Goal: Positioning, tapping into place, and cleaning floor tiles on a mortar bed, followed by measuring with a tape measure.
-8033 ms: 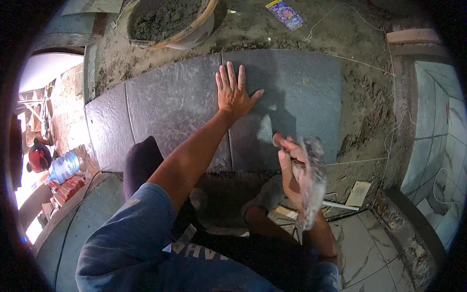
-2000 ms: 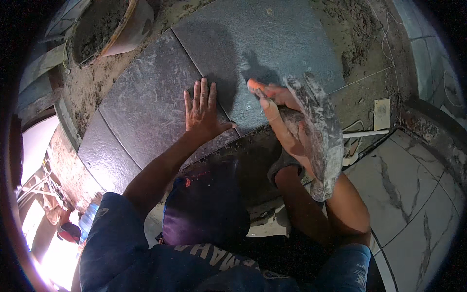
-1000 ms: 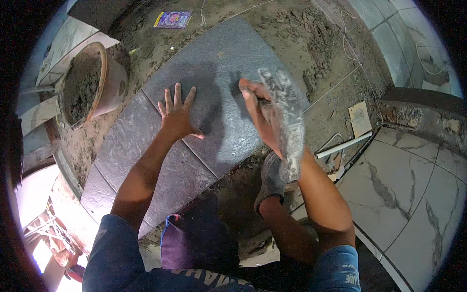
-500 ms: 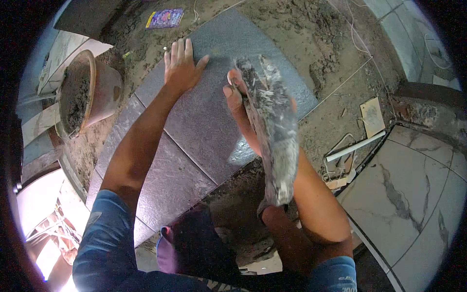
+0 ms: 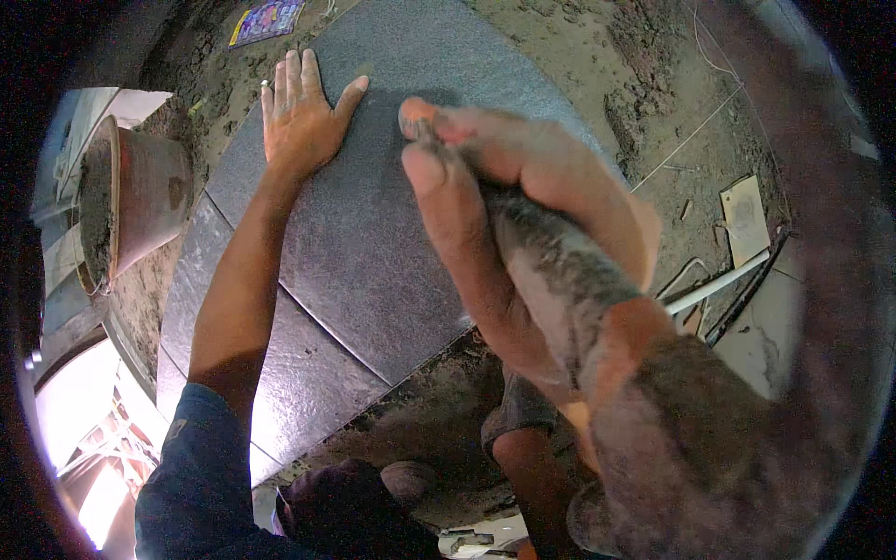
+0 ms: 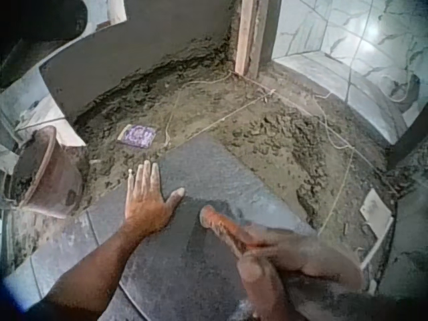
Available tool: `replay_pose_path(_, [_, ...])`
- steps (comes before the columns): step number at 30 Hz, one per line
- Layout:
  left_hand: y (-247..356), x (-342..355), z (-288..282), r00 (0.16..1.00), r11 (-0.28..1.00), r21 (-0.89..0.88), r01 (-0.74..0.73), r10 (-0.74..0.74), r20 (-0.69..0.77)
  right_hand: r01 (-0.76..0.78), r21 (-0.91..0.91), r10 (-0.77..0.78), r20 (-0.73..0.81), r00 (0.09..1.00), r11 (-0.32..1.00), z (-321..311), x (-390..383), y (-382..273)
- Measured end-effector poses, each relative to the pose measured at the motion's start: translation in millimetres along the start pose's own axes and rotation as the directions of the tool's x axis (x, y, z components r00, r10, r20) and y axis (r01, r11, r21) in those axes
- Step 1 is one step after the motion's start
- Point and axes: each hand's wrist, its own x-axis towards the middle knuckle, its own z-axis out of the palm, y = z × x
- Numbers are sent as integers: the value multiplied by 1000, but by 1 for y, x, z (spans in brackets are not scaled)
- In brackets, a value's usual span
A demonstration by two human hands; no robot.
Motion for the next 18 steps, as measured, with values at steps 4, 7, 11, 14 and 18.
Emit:
replay_pose_path(4, [2, 6, -2, 1000, 1000, 3, 20, -20, 10, 59, -38, -60, -25, 998, 998, -12, 31, 3])
replay_pose_path(7, [7, -2, -2, 999, 1000, 14, 25, -26, 31, 24, -93, -28, -45, 999, 995, -1, 37, 9])
replay_pose_path(11, [5, 0, -6, 1000, 1000, 8, 23, -23, 21, -45, 98, 55, -109, 992, 994, 12, 38, 17])
replay_pose_path(14, [4, 2, -6, 1000, 999, -39, 7, -7, -1, -43, 41, 48, -118, 992, 998, 10, 42, 13])
replay_pose_path(18, [5, 0, -7, 1000, 999, -34, 15, -15, -7, -158, -91, 148, -106, 983, 983, 16, 41, 7])
